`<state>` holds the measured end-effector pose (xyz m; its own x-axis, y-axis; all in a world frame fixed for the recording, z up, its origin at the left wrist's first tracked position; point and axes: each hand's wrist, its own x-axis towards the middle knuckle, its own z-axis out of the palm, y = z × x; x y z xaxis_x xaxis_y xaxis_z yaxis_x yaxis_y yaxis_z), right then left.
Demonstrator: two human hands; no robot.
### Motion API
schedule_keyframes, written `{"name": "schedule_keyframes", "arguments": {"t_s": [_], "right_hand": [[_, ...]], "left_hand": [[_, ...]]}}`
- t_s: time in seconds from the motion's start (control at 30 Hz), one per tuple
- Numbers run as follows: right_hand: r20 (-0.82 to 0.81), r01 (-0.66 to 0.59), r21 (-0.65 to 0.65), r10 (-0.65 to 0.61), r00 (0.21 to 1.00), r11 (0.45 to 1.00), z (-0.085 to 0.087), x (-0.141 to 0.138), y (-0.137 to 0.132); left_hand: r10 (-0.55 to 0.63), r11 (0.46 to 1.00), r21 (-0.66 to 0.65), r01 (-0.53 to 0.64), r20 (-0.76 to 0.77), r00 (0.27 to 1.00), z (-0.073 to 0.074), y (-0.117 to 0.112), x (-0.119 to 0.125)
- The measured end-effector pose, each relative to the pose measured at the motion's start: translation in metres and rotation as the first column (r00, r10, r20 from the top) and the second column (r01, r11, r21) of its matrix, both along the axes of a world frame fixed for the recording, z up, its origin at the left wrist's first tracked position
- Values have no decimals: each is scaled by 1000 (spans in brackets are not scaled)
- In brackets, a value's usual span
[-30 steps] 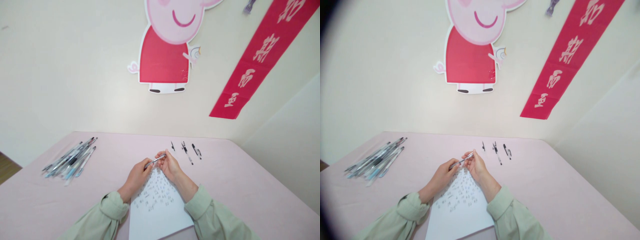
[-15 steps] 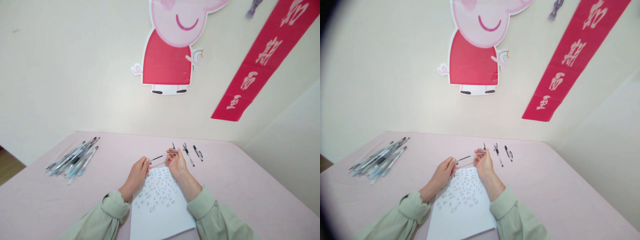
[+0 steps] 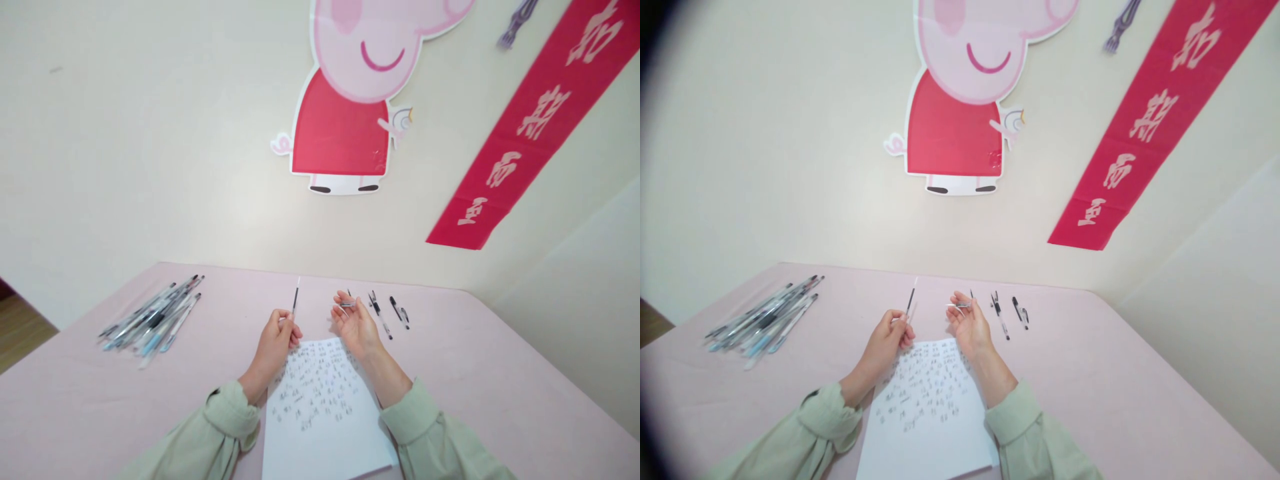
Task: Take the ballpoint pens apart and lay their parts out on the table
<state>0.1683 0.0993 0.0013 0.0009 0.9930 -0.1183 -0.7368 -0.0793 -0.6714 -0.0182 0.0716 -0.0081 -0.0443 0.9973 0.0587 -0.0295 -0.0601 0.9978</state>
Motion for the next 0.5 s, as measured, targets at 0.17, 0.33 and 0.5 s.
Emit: {"name": "schedule_keyframes", "arguments": {"t_s": [0.17,0.33,0.5], "right_hand": [[5,-25,-9,25,1000,1000,1,-1,-1],[71,-38,2,37,997,999,1,-3,-3],[300,-14,87,-13,954,996,-5,-6,-3]], "left_hand": [[-11,1000,-13,11,14,1000,2,-2,1],[-14,1000,-14,14,1,1000,3,-2,0],[10,1000,-21,-10,2,1000,1,-1,0]]}}
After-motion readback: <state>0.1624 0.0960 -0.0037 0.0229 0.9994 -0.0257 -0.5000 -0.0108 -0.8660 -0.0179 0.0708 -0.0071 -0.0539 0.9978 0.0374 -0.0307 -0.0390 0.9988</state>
